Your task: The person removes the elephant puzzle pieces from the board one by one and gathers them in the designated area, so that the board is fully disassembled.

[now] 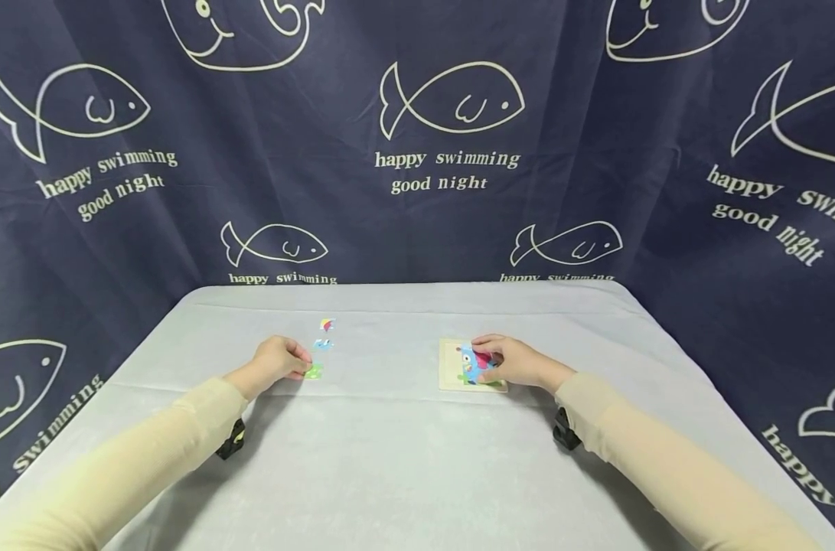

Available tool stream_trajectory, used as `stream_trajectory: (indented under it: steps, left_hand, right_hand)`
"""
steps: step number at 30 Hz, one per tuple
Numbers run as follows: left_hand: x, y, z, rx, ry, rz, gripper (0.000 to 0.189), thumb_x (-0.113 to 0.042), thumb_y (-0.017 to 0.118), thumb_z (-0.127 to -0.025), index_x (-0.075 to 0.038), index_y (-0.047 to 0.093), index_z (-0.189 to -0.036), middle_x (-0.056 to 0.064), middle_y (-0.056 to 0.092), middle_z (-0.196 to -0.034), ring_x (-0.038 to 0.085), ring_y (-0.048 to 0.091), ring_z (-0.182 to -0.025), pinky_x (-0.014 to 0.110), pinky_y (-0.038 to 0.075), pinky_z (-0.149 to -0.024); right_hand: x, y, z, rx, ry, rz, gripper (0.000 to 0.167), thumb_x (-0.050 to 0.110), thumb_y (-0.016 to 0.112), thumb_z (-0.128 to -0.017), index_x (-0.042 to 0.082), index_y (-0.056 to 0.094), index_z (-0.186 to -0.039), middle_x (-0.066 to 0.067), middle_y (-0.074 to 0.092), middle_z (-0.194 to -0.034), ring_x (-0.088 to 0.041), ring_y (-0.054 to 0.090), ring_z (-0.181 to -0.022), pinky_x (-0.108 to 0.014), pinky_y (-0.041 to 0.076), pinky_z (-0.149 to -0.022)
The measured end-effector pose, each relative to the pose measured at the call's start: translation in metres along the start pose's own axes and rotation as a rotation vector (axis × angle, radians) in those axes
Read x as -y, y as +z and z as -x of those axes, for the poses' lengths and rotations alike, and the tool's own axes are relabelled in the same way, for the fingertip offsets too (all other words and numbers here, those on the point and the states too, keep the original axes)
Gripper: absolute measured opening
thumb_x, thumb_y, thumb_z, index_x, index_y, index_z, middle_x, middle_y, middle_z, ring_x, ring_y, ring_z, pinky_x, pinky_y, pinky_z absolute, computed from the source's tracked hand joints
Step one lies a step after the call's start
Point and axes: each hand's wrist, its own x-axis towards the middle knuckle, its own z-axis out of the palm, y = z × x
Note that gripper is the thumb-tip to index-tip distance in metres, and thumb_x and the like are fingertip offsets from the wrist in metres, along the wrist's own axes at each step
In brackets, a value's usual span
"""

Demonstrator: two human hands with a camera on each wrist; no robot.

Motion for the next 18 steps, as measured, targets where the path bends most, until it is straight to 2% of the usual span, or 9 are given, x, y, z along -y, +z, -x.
stream_trajectory:
  steps: [6,10,14,18]
  left_hand:
    - [-0.001,-0.002,-0.003,0.015,-0.006,-0.034,0.009,0.004,0.073,-0.076,0.003,0.067,-0.082,0.007,0.065,-0.072,0.005,0.058,-0.050,0.020,0.058,-0.055]
    - [-0.005,-0.005,-0.005,0.012,-0.009,-0.039,0.012,0.004,0.073,-0.074,0.002,0.067,-0.084,0.007,0.065,-0.073,0.006,0.059,-0.051,0.021,0.058,-0.056]
    - [-0.011,-0.005,-0.002,0.017,0.026,-0.002,0.011,0.004,0.072,-0.076,0.003,0.067,-0.085,0.007,0.066,-0.074,0.007,0.060,-0.054,0.023,0.060,-0.060]
    - [-0.023,-0.002,0.003,0.033,0.063,0.040,0.009,0.003,0.072,-0.079,0.001,0.067,-0.086,0.008,0.067,-0.077,0.008,0.062,-0.058,0.025,0.060,-0.064]
  right_hand:
    - [0.002,-0.001,0.000,-0.009,0.000,0.036,0.066,0.022,0.077,-0.083,-0.005,0.049,-0.137,-0.024,0.038,-0.149,-0.045,0.034,-0.137,-0.055,0.035,-0.112]
    - [0.006,-0.002,0.002,-0.034,0.008,0.085,0.068,0.024,0.077,-0.082,-0.004,0.050,-0.137,-0.024,0.039,-0.148,-0.046,0.034,-0.136,-0.058,0.032,-0.112]
    - [0.010,-0.001,0.003,-0.051,0.017,0.121,0.069,0.025,0.078,-0.080,-0.005,0.050,-0.136,-0.025,0.041,-0.147,-0.048,0.034,-0.136,-0.061,0.028,-0.113]
    - [0.011,0.001,0.003,-0.072,0.026,0.118,0.071,0.025,0.079,-0.080,-0.008,0.049,-0.135,-0.027,0.041,-0.146,-0.049,0.034,-0.135,-0.062,0.028,-0.113]
